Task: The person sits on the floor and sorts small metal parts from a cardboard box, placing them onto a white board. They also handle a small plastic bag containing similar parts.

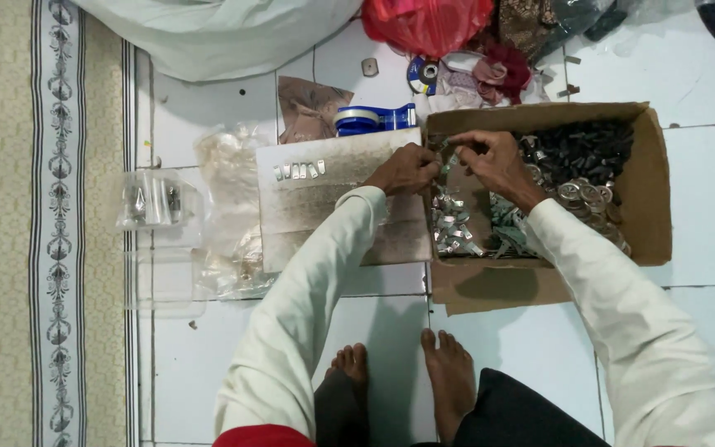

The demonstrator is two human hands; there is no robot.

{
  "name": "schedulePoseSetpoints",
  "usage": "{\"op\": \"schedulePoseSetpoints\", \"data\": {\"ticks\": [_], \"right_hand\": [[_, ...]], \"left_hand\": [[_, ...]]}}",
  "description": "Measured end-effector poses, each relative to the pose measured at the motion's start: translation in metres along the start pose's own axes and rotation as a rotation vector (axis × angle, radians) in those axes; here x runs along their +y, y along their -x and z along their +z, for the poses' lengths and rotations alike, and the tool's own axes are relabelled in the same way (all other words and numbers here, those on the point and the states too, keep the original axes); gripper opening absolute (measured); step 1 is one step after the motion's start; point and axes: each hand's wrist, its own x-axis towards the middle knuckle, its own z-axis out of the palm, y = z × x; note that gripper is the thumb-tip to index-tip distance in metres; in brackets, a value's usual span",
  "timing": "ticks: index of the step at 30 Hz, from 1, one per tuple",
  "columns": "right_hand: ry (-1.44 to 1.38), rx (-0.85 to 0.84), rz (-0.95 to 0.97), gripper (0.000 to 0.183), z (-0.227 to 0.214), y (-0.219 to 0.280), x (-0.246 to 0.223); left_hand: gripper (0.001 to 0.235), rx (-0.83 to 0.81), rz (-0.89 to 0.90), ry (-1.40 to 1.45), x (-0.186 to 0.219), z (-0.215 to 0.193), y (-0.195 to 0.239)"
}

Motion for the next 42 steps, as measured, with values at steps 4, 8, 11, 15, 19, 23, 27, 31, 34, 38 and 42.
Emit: {"op": "schedulePoseSetpoints", "data": {"ticks": [4, 8, 11, 15, 19, 23, 27, 31, 34, 38, 42], "right_hand": [[0.033, -0.146, 0.008, 0.028, 0.000, 0.006, -0.016], [0.078, -0.198, 0.055, 0.025, 0.010, 0.003, -0.005], [0.062, -0.161, 0.031, 0.020, 0.022, 0.000, -0.006], [-0.109, -0.092, 0.066, 0.018, 0.043, -0.007, -0.002], [-0.165, -0.099, 0.050, 0.018, 0.073, -0.025, -0.011], [-0.198, -0.083, 0.040, 0.026, 0.100, -0.052, -0.001], [0.020, -0.086, 0.001, 0.019, 0.134, -0.070, 0.024], [0.223, -0.107, 0.005, 0.020, 0.164, -0.084, 0.054], [0.247, -0.139, 0.020, 0.020, 0.175, -0.084, 0.046], [0.330, -0.158, 0.063, 0.022, 0.185, -0.086, 0.036], [0.352, -0.162, 0.092, 0.020, 0.190, -0.089, 0.038]], "left_hand": [[0.035, -0.005, 0.041, -0.046, 0.015, -0.007, 0.017], [0.039, -0.046, 0.035, -0.072, 0.015, -0.010, 0.022], [0.024, 0.044, 0.049, -0.005, 0.009, -0.014, 0.024], [0.017, 0.290, -0.042, 0.362, 0.004, -0.022, 0.041], [0.020, 0.443, -0.215, 0.479, 0.004, -0.047, 0.068], [0.022, 0.659, -0.448, 0.421, -0.029, -0.060, 0.095], [0.022, 0.703, -0.620, 0.287, -0.055, -0.055, 0.120], [0.022, 0.772, -0.739, 0.339, -0.085, -0.051, 0.122], [0.020, 0.792, -0.751, 0.250, -0.094, -0.052, 0.122], [0.024, 0.792, -0.757, 0.267, -0.086, -0.058, 0.122], [0.023, 0.825, -0.797, 0.257, -0.116, -0.056, 0.115]]}}
